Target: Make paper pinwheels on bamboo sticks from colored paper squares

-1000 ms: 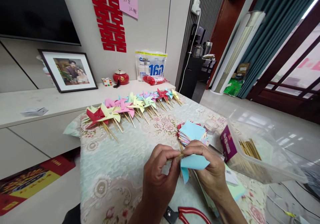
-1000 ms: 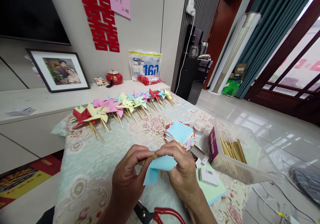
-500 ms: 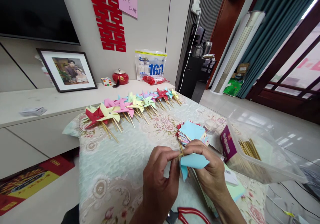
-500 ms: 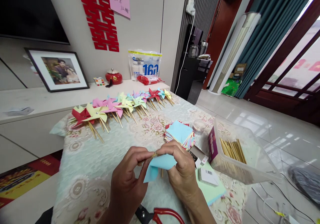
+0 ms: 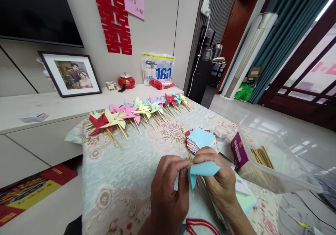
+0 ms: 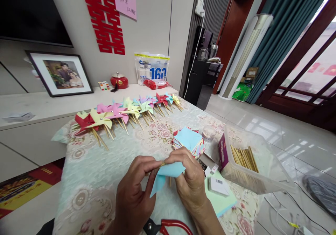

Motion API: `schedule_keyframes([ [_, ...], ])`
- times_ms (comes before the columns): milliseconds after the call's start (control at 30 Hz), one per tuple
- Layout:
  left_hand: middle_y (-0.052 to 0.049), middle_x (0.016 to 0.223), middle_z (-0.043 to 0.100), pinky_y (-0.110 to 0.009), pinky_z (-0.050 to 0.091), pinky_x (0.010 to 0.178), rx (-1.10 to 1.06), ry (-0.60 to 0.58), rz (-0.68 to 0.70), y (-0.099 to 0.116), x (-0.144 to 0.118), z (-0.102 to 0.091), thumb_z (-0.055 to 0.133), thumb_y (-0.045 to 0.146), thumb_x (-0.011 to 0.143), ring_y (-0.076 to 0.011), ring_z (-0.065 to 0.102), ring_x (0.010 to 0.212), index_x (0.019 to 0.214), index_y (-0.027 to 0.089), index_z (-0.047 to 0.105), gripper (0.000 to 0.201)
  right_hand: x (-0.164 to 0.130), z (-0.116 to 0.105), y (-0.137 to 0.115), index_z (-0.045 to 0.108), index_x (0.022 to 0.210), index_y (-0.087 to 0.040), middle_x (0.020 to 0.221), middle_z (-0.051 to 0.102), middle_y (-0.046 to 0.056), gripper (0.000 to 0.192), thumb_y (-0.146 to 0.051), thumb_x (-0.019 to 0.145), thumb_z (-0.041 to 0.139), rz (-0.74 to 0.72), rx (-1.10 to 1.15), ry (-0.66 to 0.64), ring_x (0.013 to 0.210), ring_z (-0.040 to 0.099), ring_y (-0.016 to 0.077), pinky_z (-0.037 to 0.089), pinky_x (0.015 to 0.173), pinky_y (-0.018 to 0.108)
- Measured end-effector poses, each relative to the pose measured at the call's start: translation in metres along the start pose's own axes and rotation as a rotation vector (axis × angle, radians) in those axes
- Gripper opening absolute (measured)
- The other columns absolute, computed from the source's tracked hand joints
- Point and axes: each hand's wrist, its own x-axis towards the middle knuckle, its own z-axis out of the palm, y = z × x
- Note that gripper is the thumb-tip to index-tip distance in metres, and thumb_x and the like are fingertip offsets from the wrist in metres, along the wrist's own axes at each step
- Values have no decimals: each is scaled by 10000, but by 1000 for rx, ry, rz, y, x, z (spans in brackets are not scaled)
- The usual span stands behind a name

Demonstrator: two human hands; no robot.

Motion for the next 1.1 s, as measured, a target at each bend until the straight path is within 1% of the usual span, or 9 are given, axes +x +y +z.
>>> schedule_keyframes([
  [333, -32, 887, 613, -225, 490, 735, -13, 3, -2, 3, -1, 1, 514, 44, 907, -127, 603, 838, 999, 166, 644, 201, 0, -1, 0, 630, 990, -229, 875, 624, 14, 255, -29, 903, 496, -38, -44, -2, 843, 601, 169, 477, 761, 311],
  [533, -30, 867, 613, -226, 487, 720, -13, -4, -5, 6, -1, 2, 510, 42, 902, -129, 601, 817, 987, 170, 655, 211, 0, 1, -1, 610, 923, -221, 818, 590, 10, 229, -26, 906, 490, -47, -47, 34, 788, 579, 170, 467, 725, 325],
  [667, -38, 884, 615, -238, 489, 741, -7, 2, 18, 7, -2, 2, 506, 18, 890, -138, 600, 833, 1007, 171, 653, 242, 2, 1, -3, 607, 921, -218, 811, 594, 11, 226, -29, 907, 484, -51, -42, 28, 779, 580, 173, 466, 723, 333],
  [767, -40, 885, 615, -250, 490, 732, -19, -14, 9, 5, -2, 2, 495, 23, 891, -147, 600, 831, 1012, 175, 645, 246, 1, 0, -1, 615, 926, -221, 828, 606, 13, 220, -38, 909, 495, -42, -20, 12, 795, 587, 175, 468, 732, 331],
  [833, -42, 878, 612, -257, 493, 712, -41, -31, -10, 2, -3, 3, 482, 41, 893, -155, 602, 822, 1006, 179, 641, 239, -1, -1, 1, 631, 978, -229, 872, 628, 20, 220, -50, 906, 525, -11, -3, 5, 841, 601, 182, 476, 757, 331],
  [900, -45, 879, 613, -266, 498, 702, -69, -45, -30, 0, -3, 4, 471, 56, 889, -163, 606, 818, 1005, 182, 638, 239, -3, -1, 5, 638, 1069, -247, 903, 646, 21, 259, -64, 902, 564, 41, 15, 3, 875, 610, 186, 485, 774, 324],
  [1000, -48, 883, 621, -279, 502, 705, -89, -58, -61, -4, -4, 7, 464, 63, 886, -171, 611, 817, 998, 183, 634, 237, -5, -3, 9, 622, 1195, -275, 902, 641, 11, 336, -105, 905, 602, 133, 66, -14, 838, 617, 177, 501, 751, 309],
  [1100, -49, 854, 624, -284, 490, 693, -91, -77, -96, -8, -4, 10, 455, 63, 878, -174, 613, 793, 931, 180, 632, 219, -5, -7, 12, 625, 1225, -272, 887, 632, 8, 333, -167, 909, 627, 258, 85, -53, 795, 625, 171, 510, 728, 307],
])
